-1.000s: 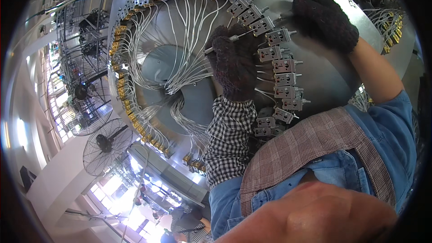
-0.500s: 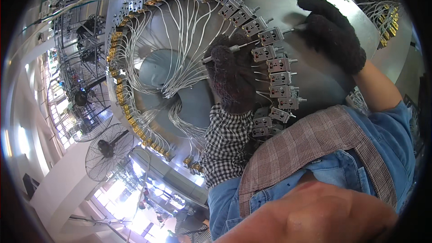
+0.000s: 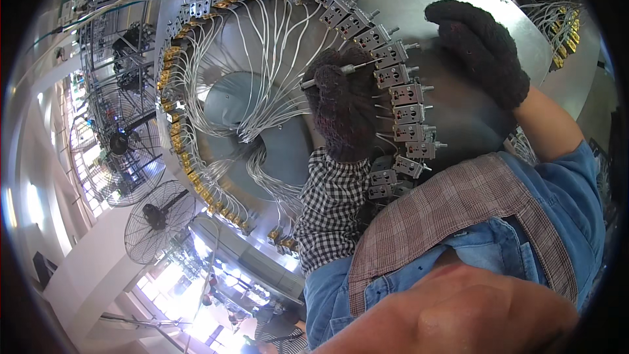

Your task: Manually arranging wires into connectors on a circular industrial machine part.

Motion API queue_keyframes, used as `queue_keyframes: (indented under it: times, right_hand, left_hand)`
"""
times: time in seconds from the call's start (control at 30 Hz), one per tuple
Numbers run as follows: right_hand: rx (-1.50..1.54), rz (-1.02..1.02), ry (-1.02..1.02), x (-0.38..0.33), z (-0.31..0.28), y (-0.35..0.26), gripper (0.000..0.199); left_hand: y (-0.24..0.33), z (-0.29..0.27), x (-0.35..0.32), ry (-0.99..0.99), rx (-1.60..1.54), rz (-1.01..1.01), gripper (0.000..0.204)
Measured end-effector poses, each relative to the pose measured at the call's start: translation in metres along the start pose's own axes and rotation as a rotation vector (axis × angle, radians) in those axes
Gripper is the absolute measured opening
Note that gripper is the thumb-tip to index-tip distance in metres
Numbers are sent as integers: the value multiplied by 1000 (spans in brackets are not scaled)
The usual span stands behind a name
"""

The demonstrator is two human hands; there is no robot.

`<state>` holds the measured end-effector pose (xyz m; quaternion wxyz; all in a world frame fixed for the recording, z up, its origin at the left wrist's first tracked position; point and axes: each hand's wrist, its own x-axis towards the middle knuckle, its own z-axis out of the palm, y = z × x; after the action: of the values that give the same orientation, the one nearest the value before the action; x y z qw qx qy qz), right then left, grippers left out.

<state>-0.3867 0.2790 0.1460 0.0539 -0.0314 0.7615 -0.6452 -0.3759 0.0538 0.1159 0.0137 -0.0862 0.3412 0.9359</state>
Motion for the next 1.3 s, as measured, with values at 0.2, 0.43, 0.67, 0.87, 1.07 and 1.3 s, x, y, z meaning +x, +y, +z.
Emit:
queue_keyframes:
  times: [0.2,0.43,0.67,0.87,1.07,1.3]
  right_hand:
    - [8,-5,-1,0,0,8,31]
    - [172,94,-2,5,1,0,27]
    - [-284,-218,5,12,-4,14,25]
    - [-210,-209,-13,15,-3,22,29]
    - [-215,-115,-36,15,-3,22,30]
    - [181,291,2,12,-1,2,36]
  left_hand:
    - [-1,0,1,-60,12,38,29]
    - [1,1,2,-5,27,-10,28]
    - [-5,1,3,-58,-6,5,25]
    - [-5,2,1,-51,76,66,24]
    - [1,20,-5,-15,110,12,23]
    - [-1,9,1,14,96,-10,21]
